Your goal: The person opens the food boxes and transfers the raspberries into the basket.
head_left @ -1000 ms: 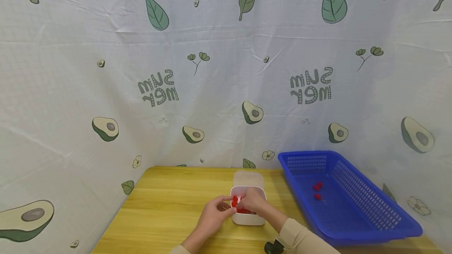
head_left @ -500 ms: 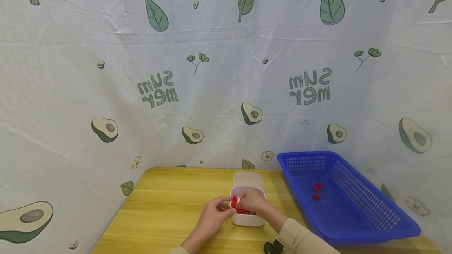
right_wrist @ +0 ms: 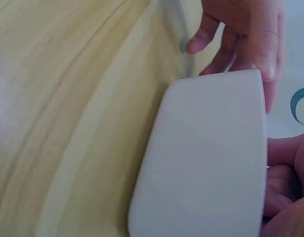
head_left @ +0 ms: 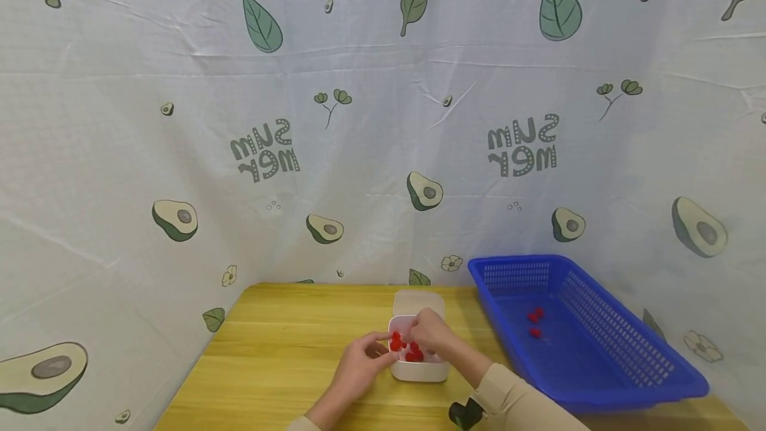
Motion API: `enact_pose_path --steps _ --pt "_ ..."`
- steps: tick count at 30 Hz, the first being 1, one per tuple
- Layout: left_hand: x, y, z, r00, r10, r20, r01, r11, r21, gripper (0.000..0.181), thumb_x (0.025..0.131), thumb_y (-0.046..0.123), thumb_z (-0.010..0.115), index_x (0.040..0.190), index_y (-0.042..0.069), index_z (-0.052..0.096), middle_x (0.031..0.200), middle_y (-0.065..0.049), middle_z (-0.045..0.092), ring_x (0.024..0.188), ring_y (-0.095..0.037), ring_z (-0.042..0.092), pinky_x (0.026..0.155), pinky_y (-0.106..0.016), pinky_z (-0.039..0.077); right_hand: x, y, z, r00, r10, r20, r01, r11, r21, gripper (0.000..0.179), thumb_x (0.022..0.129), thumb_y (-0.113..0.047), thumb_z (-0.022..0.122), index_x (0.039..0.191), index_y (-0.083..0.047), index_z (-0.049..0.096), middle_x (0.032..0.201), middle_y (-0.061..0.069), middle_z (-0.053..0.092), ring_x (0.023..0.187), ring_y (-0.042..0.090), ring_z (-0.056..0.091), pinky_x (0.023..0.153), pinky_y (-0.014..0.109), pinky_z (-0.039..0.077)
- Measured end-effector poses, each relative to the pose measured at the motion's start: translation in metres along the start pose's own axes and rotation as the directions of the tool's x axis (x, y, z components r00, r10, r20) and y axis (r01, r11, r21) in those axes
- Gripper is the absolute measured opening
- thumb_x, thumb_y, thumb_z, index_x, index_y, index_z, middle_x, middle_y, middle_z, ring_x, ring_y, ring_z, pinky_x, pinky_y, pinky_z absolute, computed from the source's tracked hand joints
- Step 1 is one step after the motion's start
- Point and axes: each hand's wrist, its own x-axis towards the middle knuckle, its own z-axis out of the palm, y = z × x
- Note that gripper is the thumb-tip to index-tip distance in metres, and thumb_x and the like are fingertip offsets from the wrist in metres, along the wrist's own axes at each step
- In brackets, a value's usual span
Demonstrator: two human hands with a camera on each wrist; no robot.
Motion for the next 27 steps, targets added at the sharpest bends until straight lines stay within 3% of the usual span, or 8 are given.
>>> enact_pose_path --steps 5,14,17,21,24,27 --pt "0.0 0.0 -0.001 1.0 -0.014 0.011 0.014 1.0 -0.01 0.042 0.087 0.029 0.079 0.125 0.013 0.07 0.092 0.001 0.068 0.084 -0.017 0.058 0.068 -0.027 0.048 0.001 -0.003 -0.014 1.0 -0.018 0.005 0.018 1.0 0.006 0.011 0.087 -0.009 0.071 0.079 -0.002 0.075 0.057 0.001 0.049 0.044 0.01 0.032 0.042 0.02 0.028" --pt "0.001 0.002 -0.002 0.999 -0.036 0.013 0.036 0.999 0.001 0.042 0.088 0.028 0.079 0.126 0.015 0.069 0.095 0.002 0.068 0.086 -0.017 0.058 0.07 -0.028 0.049 0.0 -0.01 -0.047 1.0 0.008 -0.005 -0.007 1.0 0.02 0.014 0.09 -0.012 0.071 0.096 -0.003 0.078 0.076 0.008 0.064 0.045 0.011 0.028 0.045 0.021 0.028" --pt "0.001 0.001 -0.002 0.999 -0.036 0.01 0.036 0.999 0.007 0.042 0.088 0.029 0.079 0.126 0.015 0.069 0.094 0.002 0.068 0.086 -0.017 0.058 0.07 -0.028 0.049 -0.002 -0.012 -0.06 1.0 0.011 -0.017 -0.01 0.999 0.047 0.013 0.09 -0.012 0.071 0.095 -0.003 0.079 0.071 0.003 0.059 0.045 0.011 0.026 0.045 0.022 0.027" --pt "0.002 -0.001 -0.002 0.999 -0.04 0.007 0.04 0.999 0.013 0.042 0.088 0.03 0.079 0.126 0.015 0.069 0.094 0.003 0.067 0.085 -0.016 0.058 0.07 -0.027 0.048 0.0 -0.012 -0.078 0.999 0.025 -0.029 -0.023 0.998 0.067 0.012 0.09 -0.013 0.071 0.093 -0.002 0.077 0.058 -0.002 0.038 0.044 0.011 0.026 0.045 0.022 0.026" --pt "0.002 -0.001 -0.001 0.999 -0.045 0.006 0.045 0.999 0.014 0.042 0.088 0.03 0.079 0.126 0.016 0.069 0.093 0.003 0.067 0.085 -0.016 0.058 0.07 -0.027 0.048 0.003 -0.01 -0.091 0.998 0.029 -0.046 -0.027 0.998 0.055 0.012 0.091 -0.014 0.071 0.092 -0.002 0.075 0.058 -0.004 0.035 0.045 0.01 0.026 0.045 0.023 0.027" --pt "0.002 -0.002 0.0 0.999 -0.041 0.006 0.041 0.999 0.017 0.041 0.088 0.029 0.079 0.125 0.015 0.069 0.094 0.003 0.068 0.085 -0.016 0.058 0.07 -0.027 0.049 0.005 -0.007 -0.106 0.997 0.035 -0.068 -0.032 0.999 0.043 0.014 0.091 -0.014 0.07 0.095 -0.001 0.076 0.062 -0.002 0.041 0.046 0.01 0.026 0.045 0.023 0.027"
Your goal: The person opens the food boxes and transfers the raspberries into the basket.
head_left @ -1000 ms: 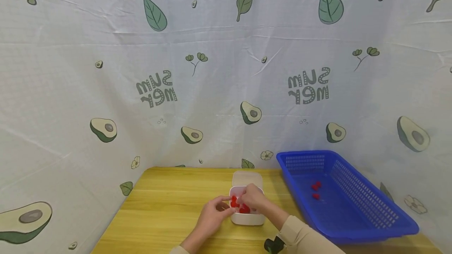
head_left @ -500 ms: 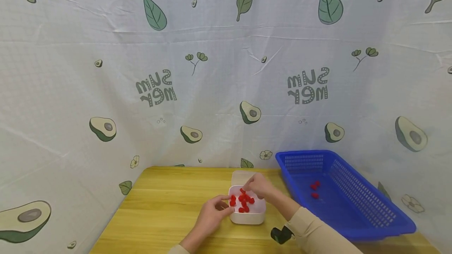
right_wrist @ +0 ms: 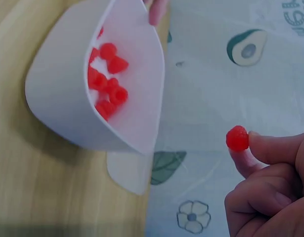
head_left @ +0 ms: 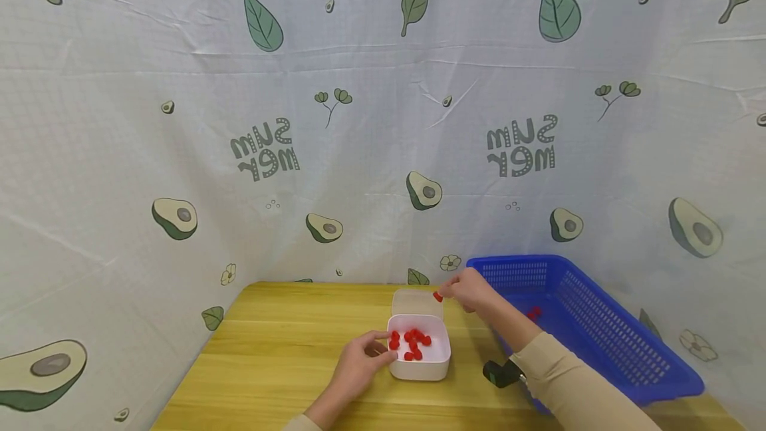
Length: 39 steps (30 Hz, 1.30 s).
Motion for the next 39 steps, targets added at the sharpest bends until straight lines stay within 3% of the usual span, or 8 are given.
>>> enact_pose_path --steps 5,9,18,22,26,29,34,39 --pt "0.0 0.0 0.0 1.0 -0.006 0.001 0.006 1.0 -0.001 0.041 0.088 0.029 0.078 0.126 0.016 0.069 0.094 0.003 0.068 0.086 -0.016 0.058 0.07 -0.026 0.049 0.004 0.006 -0.023 1.0 -0.002 -0.025 0.002 1.0 -0.014 0.022 0.091 -0.013 0.069 0.104 0.004 0.075 0.063 -0.002 0.044 0.045 0.009 0.026 0.045 0.024 0.027" --pt "0.0 0.001 0.0 1.0 -0.01 -0.001 0.01 1.0 -0.002 0.041 0.088 0.03 0.079 0.126 0.016 0.069 0.095 0.003 0.068 0.086 -0.016 0.058 0.07 -0.027 0.049 0.005 0.014 -0.041 0.999 -0.007 -0.034 0.007 1.0 -0.007 0.024 0.091 -0.013 0.069 0.105 0.006 0.074 0.057 -0.004 0.033 0.045 0.009 0.024 0.045 0.024 0.027" --pt "-0.002 0.002 -0.001 1.0 -0.001 -0.002 0.001 1.0 -0.011 0.042 0.087 0.029 0.079 0.126 0.015 0.069 0.094 0.002 0.068 0.086 -0.017 0.058 0.07 -0.028 0.049 0.008 0.038 -0.073 0.999 0.011 -0.051 -0.011 1.0 -0.014 0.025 0.093 -0.014 0.068 0.104 0.008 0.072 0.055 -0.005 0.031 0.046 0.01 0.029 0.049 0.027 0.031" --pt "-0.001 0.002 0.0 1.0 -0.001 0.001 0.001 1.0 -0.014 0.042 0.087 0.029 0.079 0.126 0.015 0.069 0.095 0.002 0.068 0.086 -0.017 0.058 0.069 -0.028 0.049 0.009 0.049 -0.084 0.997 0.033 -0.063 -0.035 0.999 -0.02 0.018 0.094 -0.014 0.068 0.086 0.002 0.07 0.055 -0.006 0.03 0.047 0.01 0.029 0.049 0.028 0.031" --pt "0.0 0.001 0.0 1.0 -0.005 0.002 0.005 1.0 -0.011 0.043 0.087 0.029 0.079 0.126 0.015 0.069 0.095 0.002 0.068 0.086 -0.017 0.058 0.07 -0.029 0.05 0.013 0.064 -0.092 0.996 0.054 -0.074 -0.056 0.998 -0.027 0.036 0.093 -0.014 0.067 0.063 -0.011 0.049 0.052 -0.006 0.031 0.046 0.01 0.03 0.047 0.027 0.03" --pt "-0.001 0.001 0.001 1.0 -0.006 0.0 0.006 1.0 -0.003 0.042 0.088 0.03 0.078 0.127 0.015 0.068 0.096 0.003 0.068 0.086 -0.016 0.059 0.07 -0.028 0.05 0.015 0.075 -0.095 0.994 0.066 -0.087 -0.069 0.997 -0.039 0.044 0.092 -0.013 0.067 0.06 -0.016 0.037 0.05 -0.006 0.032 0.045 0.009 0.031 0.047 0.027 0.031" --pt "-0.002 0.002 0.001 1.0 -0.014 -0.006 0.014 1.0 0.002 0.042 0.088 0.029 0.078 0.127 0.016 0.069 0.094 0.003 0.068 0.085 -0.015 0.058 0.07 -0.027 0.05 0.017 0.093 -0.098 0.99 0.082 -0.115 -0.093 0.992 -0.09 0.045 0.091 -0.012 0.067 0.059 -0.016 0.036 0.05 -0.005 0.033 0.044 0.01 0.037 0.048 0.027 0.038" --pt "-0.002 0.003 0.001 1.0 -0.008 -0.005 0.008 1.0 0.004 0.042 0.088 0.029 0.079 0.126 0.015 0.069 0.094 0.002 0.068 0.085 -0.017 0.058 0.07 -0.028 0.05 0.019 0.106 -0.101 0.987 0.104 -0.125 -0.113 0.991 -0.071 0.045 0.089 -0.007 0.067 0.06 -0.016 0.034 0.054 -0.006 0.031 0.045 0.009 0.035 0.047 0.025 0.034"
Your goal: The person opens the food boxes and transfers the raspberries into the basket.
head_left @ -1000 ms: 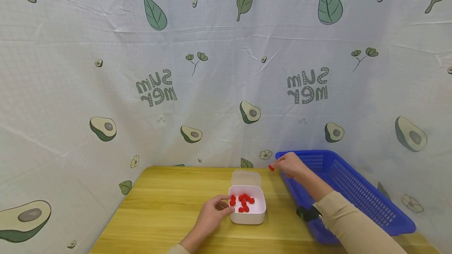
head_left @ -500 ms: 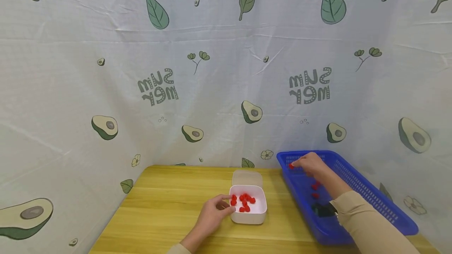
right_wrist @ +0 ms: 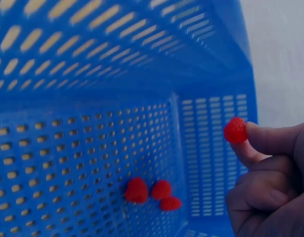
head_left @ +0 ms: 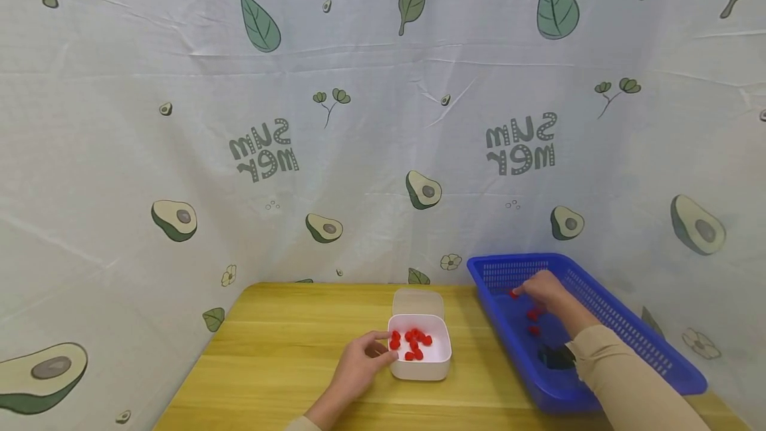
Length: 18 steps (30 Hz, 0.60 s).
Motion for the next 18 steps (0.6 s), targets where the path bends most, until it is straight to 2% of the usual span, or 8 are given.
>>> enact_pose_path --steps 7,14,18 --pt "0.0 -0.002 0.0 1.0 0.021 0.006 -0.02 1.0 -0.019 0.041 0.088 0.028 0.078 0.126 0.014 0.069 0.093 0.001 0.069 0.085 -0.016 0.059 0.069 -0.027 0.049 0.002 0.009 -0.002 0.999 0.036 0.013 -0.036 0.999 0.002 0.024 0.088 -0.004 0.065 0.077 -0.003 0.044 0.059 -0.003 0.033 0.05 0.009 0.034 0.05 0.026 0.035" --pt "-0.001 -0.001 -0.001 1.0 0.015 0.013 -0.015 0.999 -0.031 0.041 0.088 0.029 0.078 0.126 0.016 0.069 0.094 0.001 0.069 0.086 -0.016 0.059 0.069 -0.028 0.05 -0.002 0.014 -0.001 1.0 -0.004 0.025 0.005 0.999 -0.035 0.021 0.085 -0.004 0.064 0.071 -0.001 0.049 0.051 -0.006 0.032 0.045 0.007 0.032 0.045 0.022 0.032" --pt "-0.001 -0.001 -0.002 1.0 0.016 0.008 -0.016 0.999 -0.031 0.041 0.088 0.03 0.078 0.126 0.017 0.069 0.094 0.001 0.069 0.086 -0.017 0.059 0.069 -0.028 0.05 -0.001 0.017 0.0 0.999 -0.007 0.035 0.008 1.0 -0.016 0.015 0.085 -0.004 0.064 0.082 0.008 0.054 0.051 -0.006 0.032 0.045 0.007 0.031 0.044 0.022 0.032"
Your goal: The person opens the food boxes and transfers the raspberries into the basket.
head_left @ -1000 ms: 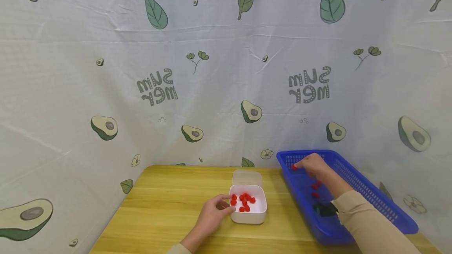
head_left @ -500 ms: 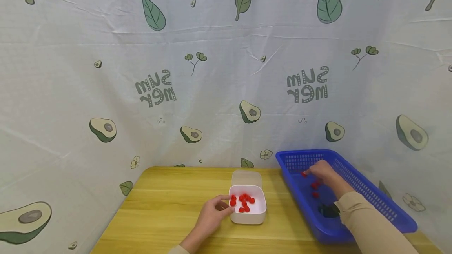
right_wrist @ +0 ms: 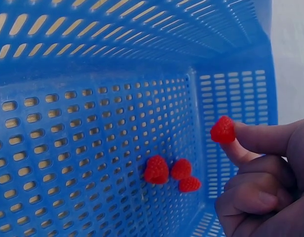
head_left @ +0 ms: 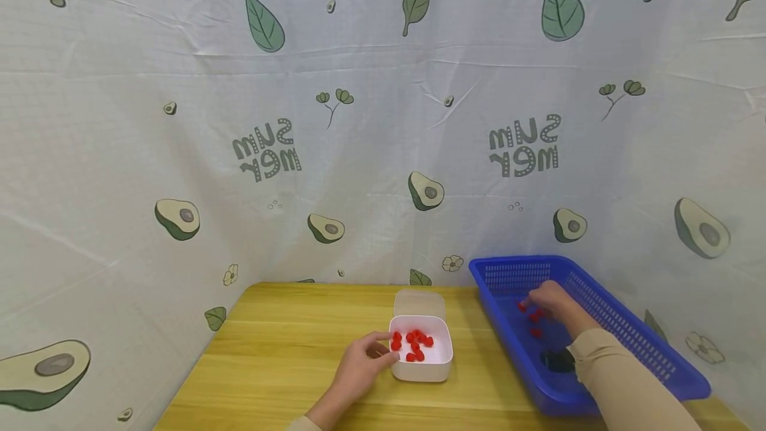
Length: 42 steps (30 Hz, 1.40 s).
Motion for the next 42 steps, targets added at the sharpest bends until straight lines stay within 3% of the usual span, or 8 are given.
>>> enact_pose_path --steps 7,13,16,19,22,35,39,42 --pt "0.0 0.0 0.0 1.0 0.002 0.0 -0.002 1.0 -0.003 0.041 0.089 0.029 0.078 0.127 0.016 0.069 0.095 0.001 0.069 0.086 -0.016 0.059 0.069 -0.028 0.05 0.006 0.0 0.0 1.0 0.012 0.002 -0.012 1.0 -0.027 0.019 0.086 -0.008 0.065 0.085 0.004 0.049 0.057 -0.003 0.035 0.048 0.009 0.033 0.047 0.025 0.034" --pt "0.001 0.0 0.0 1.0 -0.001 0.001 0.001 1.0 -0.002 0.041 0.089 0.027 0.078 0.127 0.014 0.069 0.094 0.001 0.068 0.086 -0.017 0.059 0.069 -0.027 0.05 0.003 -0.02 0.006 1.0 -0.008 -0.016 0.008 1.0 0.015 0.035 0.086 -0.012 0.067 0.065 -0.012 0.039 0.057 -0.005 0.031 0.047 0.009 0.029 0.045 0.026 0.031" --pt "0.001 0.0 0.001 1.0 -0.009 0.003 0.009 1.0 0.003 0.042 0.089 0.028 0.078 0.127 0.014 0.069 0.094 0.001 0.068 0.086 -0.017 0.059 0.069 -0.027 0.05 -0.001 -0.034 0.01 1.0 -0.024 -0.019 0.025 0.999 0.033 0.036 0.087 -0.014 0.067 0.061 -0.01 0.043 0.056 -0.004 0.036 0.047 0.01 0.028 0.047 0.027 0.031" --pt "0.001 0.0 0.002 1.0 -0.012 0.004 0.012 1.0 0.0 0.042 0.088 0.028 0.078 0.127 0.014 0.068 0.095 0.001 0.068 0.086 -0.017 0.059 0.069 -0.027 0.051 -0.006 -0.048 0.013 0.999 -0.03 -0.015 0.031 0.998 0.056 0.024 0.089 -0.015 0.067 0.073 0.001 0.062 0.06 -0.002 0.041 0.048 0.011 0.029 0.048 0.029 0.031" --pt "0.002 -0.001 0.002 1.0 -0.019 0.003 0.019 1.0 0.005 0.043 0.088 0.028 0.078 0.128 0.014 0.068 0.095 0.002 0.068 0.086 -0.017 0.06 0.07 -0.028 0.051 -0.011 -0.061 0.014 0.998 -0.06 0.003 0.059 0.996 0.068 0.028 0.09 -0.016 0.068 0.101 0.009 0.072 0.057 -0.004 0.039 0.046 0.01 0.028 0.047 0.028 0.03" --pt "0.003 -0.002 0.001 1.0 -0.028 0.001 0.028 0.999 0.016 0.043 0.089 0.029 0.077 0.128 0.014 0.068 0.096 0.003 0.068 0.087 -0.016 0.06 0.071 -0.027 0.051 -0.034 -0.114 0.036 0.985 -0.154 0.083 0.14 0.978 0.153 0.039 0.093 -0.014 0.067 0.122 0.013 0.064 0.054 -0.008 0.029 0.045 0.007 0.021 0.045 0.024 0.025" --pt "0.003 -0.001 0.0 1.0 -0.028 0.002 0.028 0.999 0.015 0.043 0.089 0.029 0.077 0.129 0.014 0.068 0.096 0.003 0.069 0.088 -0.016 0.06 0.071 -0.028 0.051 -0.037 -0.122 0.047 0.983 -0.16 0.095 0.143 0.976 0.163 0.035 0.091 -0.013 0.069 0.117 0.01 0.069 0.066 -0.003 0.053 0.045 0.007 0.021 0.045 0.024 0.025" --pt "0.002 -0.001 0.0 1.0 -0.018 0.003 0.018 1.0 0.014 0.044 0.089 0.029 0.078 0.128 0.014 0.068 0.096 0.002 0.069 0.087 -0.016 0.06 0.071 -0.028 0.051 -0.039 -0.126 0.057 0.982 -0.158 0.098 0.141 0.976 0.168 0.031 0.089 -0.013 0.071 0.112 0.007 0.072 0.091 0.007 0.066 0.046 0.008 0.024 0.045 0.024 0.026"
